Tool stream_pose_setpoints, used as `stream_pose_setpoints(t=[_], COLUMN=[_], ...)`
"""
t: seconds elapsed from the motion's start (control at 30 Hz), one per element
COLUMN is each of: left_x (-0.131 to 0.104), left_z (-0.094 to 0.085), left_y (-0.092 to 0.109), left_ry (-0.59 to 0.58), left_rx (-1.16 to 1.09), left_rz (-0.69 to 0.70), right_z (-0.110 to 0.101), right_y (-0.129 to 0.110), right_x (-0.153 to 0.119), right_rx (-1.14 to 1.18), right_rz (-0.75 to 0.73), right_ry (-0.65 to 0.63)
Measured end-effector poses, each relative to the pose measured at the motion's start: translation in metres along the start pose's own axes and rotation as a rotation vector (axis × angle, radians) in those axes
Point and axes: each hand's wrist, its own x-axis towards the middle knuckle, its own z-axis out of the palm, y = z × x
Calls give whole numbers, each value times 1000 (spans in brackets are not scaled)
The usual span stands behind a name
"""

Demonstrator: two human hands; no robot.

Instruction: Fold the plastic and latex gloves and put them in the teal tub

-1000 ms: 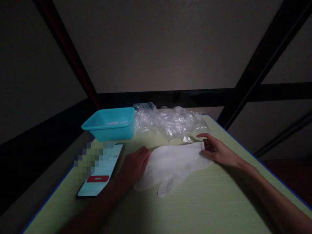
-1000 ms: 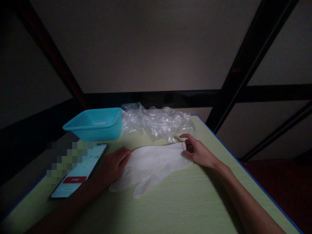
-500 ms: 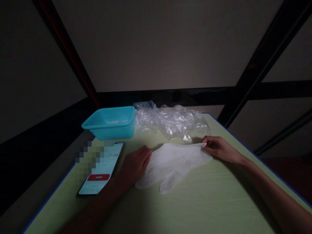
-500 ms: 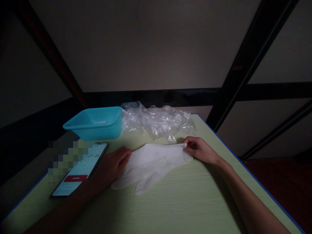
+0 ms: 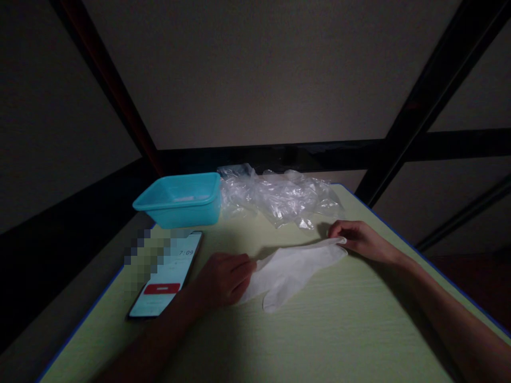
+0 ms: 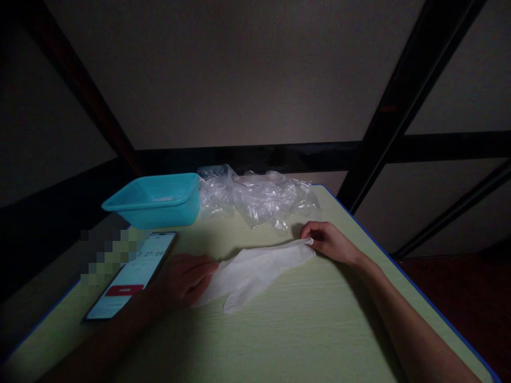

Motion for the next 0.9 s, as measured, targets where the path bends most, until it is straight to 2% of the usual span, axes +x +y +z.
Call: stream_pose_setpoints(t=[0.07,0.17,0.23,0.4,0.5,0.57,0.73,0.8,0.9], left_x=[1,3,4,4,6,9,15,16,14], left_z=[-1,-1,-1,-3,-2,-2,-6,-6,-6], left_y=[4,11,16,21,20,19,20,20,21], left_ry=[-4,-108,-136,-29,-36,-131,-483,-535,-549], left_rx=[-39,-115,-185,-305,-344,-344,-249,-249,-243], left_rz=[31,41,26,-77,-99,-67,-31,-37,-37], right_z=[-1,-2,-3,-3,-3,-3,-4,-3,0], right_y=[1,3,4,3,2,0,-9,-13,-15], right_x=[0,1,1,2,2,1,-1,-2,-2], right_rx=[-3,-28,-61,-126,-120,-112,-142,-160,-212], right_rz=[-26,-63,-88,-112,-102,-101,-136,-154,-189], right_ry=[-3,10,14,35,63,86,140,136,121])
